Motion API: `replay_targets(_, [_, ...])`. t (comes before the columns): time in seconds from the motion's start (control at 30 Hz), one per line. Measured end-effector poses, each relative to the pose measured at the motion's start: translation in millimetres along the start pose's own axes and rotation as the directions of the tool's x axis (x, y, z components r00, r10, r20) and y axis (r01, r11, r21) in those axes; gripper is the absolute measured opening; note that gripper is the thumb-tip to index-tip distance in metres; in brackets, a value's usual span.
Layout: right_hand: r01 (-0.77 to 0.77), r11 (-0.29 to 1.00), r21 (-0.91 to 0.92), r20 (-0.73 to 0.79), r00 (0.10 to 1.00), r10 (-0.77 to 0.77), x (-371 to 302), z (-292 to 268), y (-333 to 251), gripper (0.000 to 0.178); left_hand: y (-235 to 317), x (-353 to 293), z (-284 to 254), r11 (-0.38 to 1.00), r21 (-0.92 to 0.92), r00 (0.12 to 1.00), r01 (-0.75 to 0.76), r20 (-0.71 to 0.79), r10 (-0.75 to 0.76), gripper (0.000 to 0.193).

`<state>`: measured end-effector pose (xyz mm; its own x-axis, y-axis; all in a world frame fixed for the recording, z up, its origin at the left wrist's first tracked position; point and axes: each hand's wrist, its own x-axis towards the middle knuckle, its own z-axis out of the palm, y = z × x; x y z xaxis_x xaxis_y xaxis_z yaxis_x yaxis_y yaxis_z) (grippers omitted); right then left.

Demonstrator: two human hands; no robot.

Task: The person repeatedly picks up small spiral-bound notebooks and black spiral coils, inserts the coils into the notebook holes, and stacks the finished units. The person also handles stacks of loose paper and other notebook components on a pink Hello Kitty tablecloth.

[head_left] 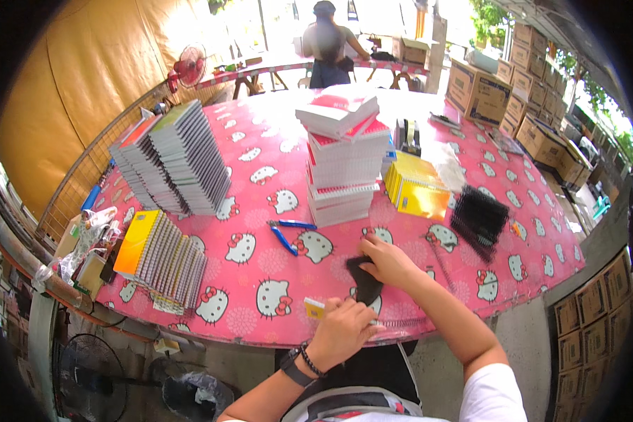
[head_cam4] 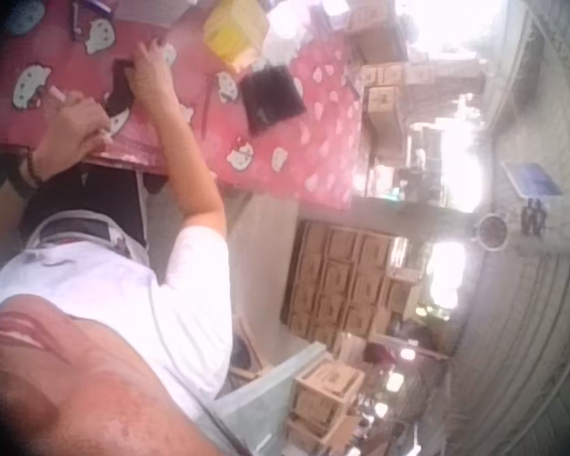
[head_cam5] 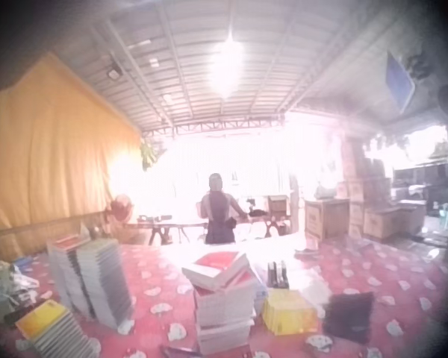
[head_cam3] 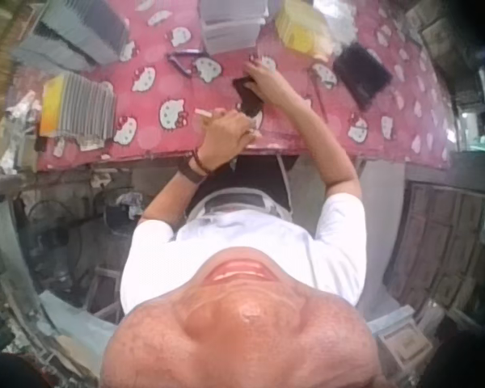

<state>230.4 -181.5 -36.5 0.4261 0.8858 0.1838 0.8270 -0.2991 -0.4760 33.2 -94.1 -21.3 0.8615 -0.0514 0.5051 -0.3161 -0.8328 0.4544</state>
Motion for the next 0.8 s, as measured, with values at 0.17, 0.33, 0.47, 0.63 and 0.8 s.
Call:
replay_targets(0.17, [-0.216,0.972,-0.093,0.034,0.975,0.220,-32.2,-24.8,-14.4,0.049,-1.8,1.1,0.3,0.999,-0.040,1.000,-0.014,-0.020,0.013,0.019])
replay_targets(0.33, [0.173,0.985,-0.011,0.156,0.973,-0.169,-47.7,-23.1,-9.1,0.070,-4.8,-0.5,-2.4,0.999,0.037,0.998,-0.025,0.054,0.023,0.023])
replay_targets(0.47, [0.104,0.994,-0.020,0.204,0.974,-0.098,-52.3,-25.1,-13.5,0.079,-4.3,-4.9,-2.6,0.999,0.026,0.998,-0.047,-0.040,0.048,0.023])
replay_targets(0.63, [0.087,0.996,-0.016,-0.044,0.995,-0.088,-54.3,2.7,-12.8,0.070,-22.3,-11.0,-13.2,0.995,0.097,0.999,-0.034,-0.003,0.034,0.018])
replay_targets(0.8, [-0.092,0.588,0.804,0.059,0.995,0.076,-72.1,1.2,-2.4,0.084,-19.9,-11.7,-18.1,0.983,0.148,0.989,0.107,-0.116,-0.090,0.021])
